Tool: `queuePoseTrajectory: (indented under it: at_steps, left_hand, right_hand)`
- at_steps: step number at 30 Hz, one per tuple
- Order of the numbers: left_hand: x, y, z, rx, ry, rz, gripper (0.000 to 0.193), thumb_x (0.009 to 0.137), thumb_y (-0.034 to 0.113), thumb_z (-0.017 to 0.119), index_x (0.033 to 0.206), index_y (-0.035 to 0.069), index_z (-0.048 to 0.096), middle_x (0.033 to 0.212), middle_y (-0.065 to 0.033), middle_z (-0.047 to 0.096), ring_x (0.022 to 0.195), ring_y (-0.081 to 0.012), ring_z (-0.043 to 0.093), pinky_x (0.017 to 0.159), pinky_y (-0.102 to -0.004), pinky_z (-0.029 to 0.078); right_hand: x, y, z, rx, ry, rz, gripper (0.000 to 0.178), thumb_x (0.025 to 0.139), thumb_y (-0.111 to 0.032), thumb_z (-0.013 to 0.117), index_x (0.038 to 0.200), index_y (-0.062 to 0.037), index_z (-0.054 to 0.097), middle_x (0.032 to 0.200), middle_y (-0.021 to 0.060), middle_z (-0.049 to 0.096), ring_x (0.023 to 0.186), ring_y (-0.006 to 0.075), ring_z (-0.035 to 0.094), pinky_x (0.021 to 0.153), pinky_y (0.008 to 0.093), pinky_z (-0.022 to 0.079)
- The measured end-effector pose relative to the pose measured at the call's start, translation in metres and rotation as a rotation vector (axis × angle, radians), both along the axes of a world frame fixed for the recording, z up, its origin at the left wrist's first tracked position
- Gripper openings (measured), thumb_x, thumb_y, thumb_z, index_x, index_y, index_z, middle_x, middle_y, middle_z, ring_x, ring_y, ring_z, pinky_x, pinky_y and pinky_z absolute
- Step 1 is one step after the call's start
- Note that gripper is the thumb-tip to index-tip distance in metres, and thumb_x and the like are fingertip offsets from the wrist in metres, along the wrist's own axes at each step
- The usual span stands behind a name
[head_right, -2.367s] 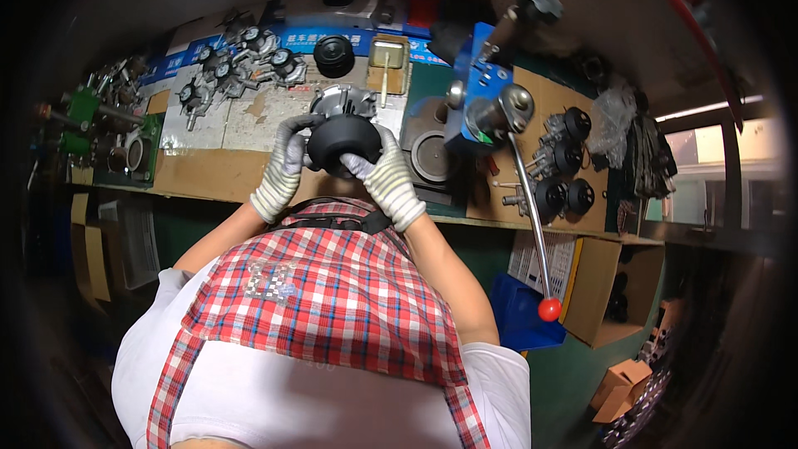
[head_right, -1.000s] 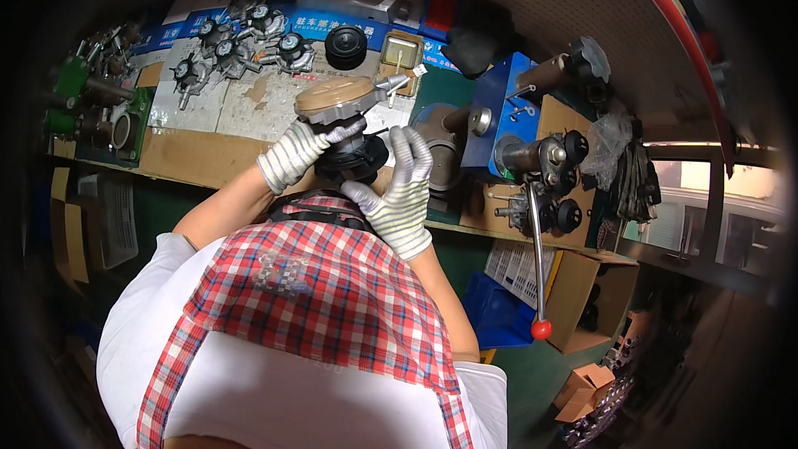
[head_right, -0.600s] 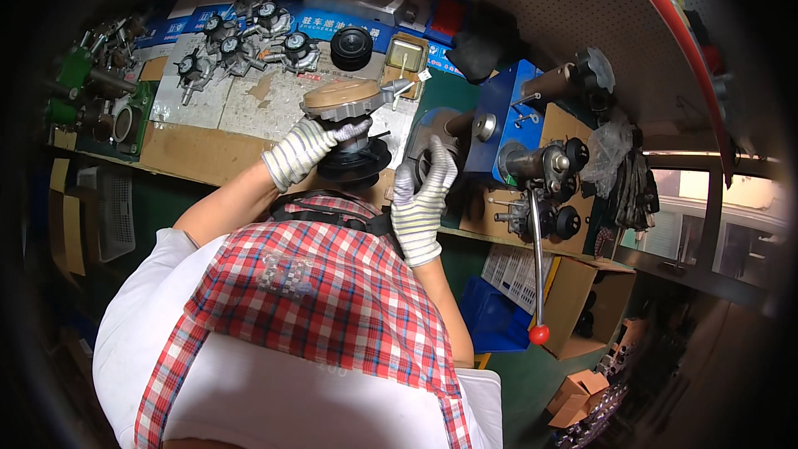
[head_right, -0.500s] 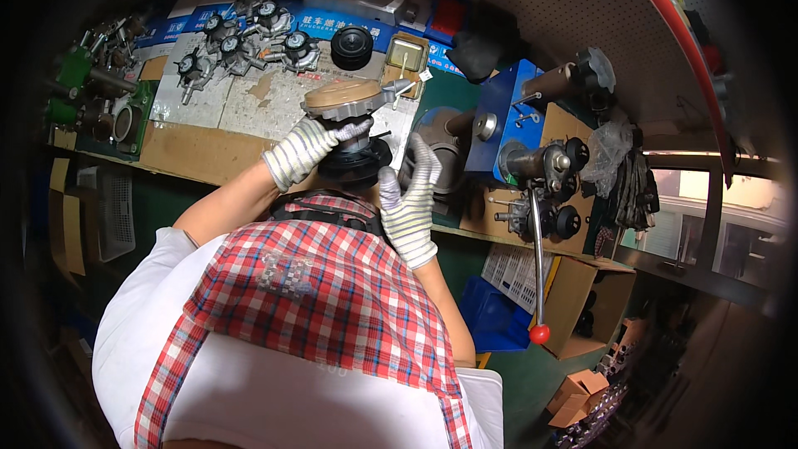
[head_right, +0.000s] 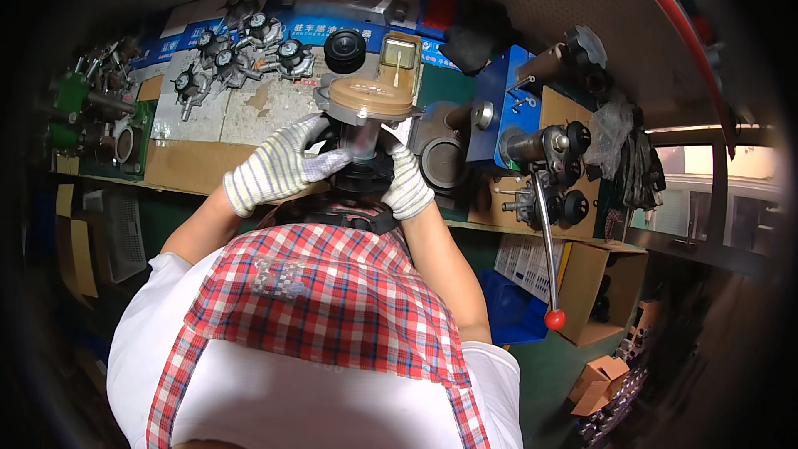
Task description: The person assembles mechanical components by attaching black circular parts to metal housings using a manual press. They retrieve parts from a box, position them on the press, operate the lever, and place the assembled units on the workbench.
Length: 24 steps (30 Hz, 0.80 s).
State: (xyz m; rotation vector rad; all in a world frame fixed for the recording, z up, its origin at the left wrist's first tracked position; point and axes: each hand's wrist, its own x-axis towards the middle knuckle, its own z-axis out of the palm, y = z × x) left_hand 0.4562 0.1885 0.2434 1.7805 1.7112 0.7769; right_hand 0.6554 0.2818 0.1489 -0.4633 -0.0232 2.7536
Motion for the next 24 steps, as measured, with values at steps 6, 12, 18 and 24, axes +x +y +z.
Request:
queuePoseTrajectory:
  at_steps: [6, 12, 18, 24]
  left_hand:
    - [-0.007, -0.008, 0.005, -0.212, -0.256, 0.118, 0.066, 0.091, 0.043, 0.071, 0.13, -0.008, 0.057, 0.115, -0.0238, 0.067, 0.109, -0.0277, 0.066, 0.096, -0.0371, 0.05]
    - [-0.007, 0.001, 0.006, -0.281, -0.405, 0.07, 0.06, 0.092, 0.039, 0.071, 0.126, -0.009, 0.059, 0.113, -0.0183, 0.068, 0.106, -0.0205, 0.065, 0.094, -0.0345, 0.051]
    - [0.005, 0.015, -0.032, -0.444, -0.574, 0.033, 0.058, 0.092, 0.037, 0.072, 0.132, -0.003, 0.057, 0.119, -0.0116, 0.067, 0.11, -0.0173, 0.061, 0.097, -0.0326, 0.048]
    - [0.035, 0.021, -0.044, -0.32, -1.015, -0.037, 0.063, 0.087, 0.035, 0.079, 0.135, 0.003, 0.055, 0.125, -0.0063, 0.064, 0.114, -0.0162, 0.058, 0.097, -0.033, 0.048]
  right_hand:
    - [-0.004, -0.004, 0.0, 0.117, 0.15, 0.08, 0.05, 0.102, -0.031, 0.049, 0.144, -0.0033, 0.043, 0.139, 0.0239, 0.054, 0.122, 0.0392, 0.059, 0.104, 0.0579, 0.05]
    - [-0.001, -0.004, -0.011, 0.035, 0.174, 0.065, 0.057, 0.099, -0.033, 0.054, 0.144, 0.0014, 0.042, 0.138, 0.0263, 0.054, 0.121, 0.0409, 0.059, 0.105, 0.0563, 0.049]
    - [0.008, -0.012, -0.026, 0.004, 0.146, 0.068, 0.065, 0.092, -0.035, 0.066, 0.141, 0.0017, 0.045, 0.134, 0.0249, 0.057, 0.118, 0.0381, 0.062, 0.105, 0.0523, 0.05]
    - [0.031, -0.022, -0.046, 0.106, -0.027, 0.016, 0.069, 0.09, -0.037, 0.071, 0.143, -0.0024, 0.045, 0.134, 0.0197, 0.059, 0.12, 0.0342, 0.061, 0.106, 0.0506, 0.049]
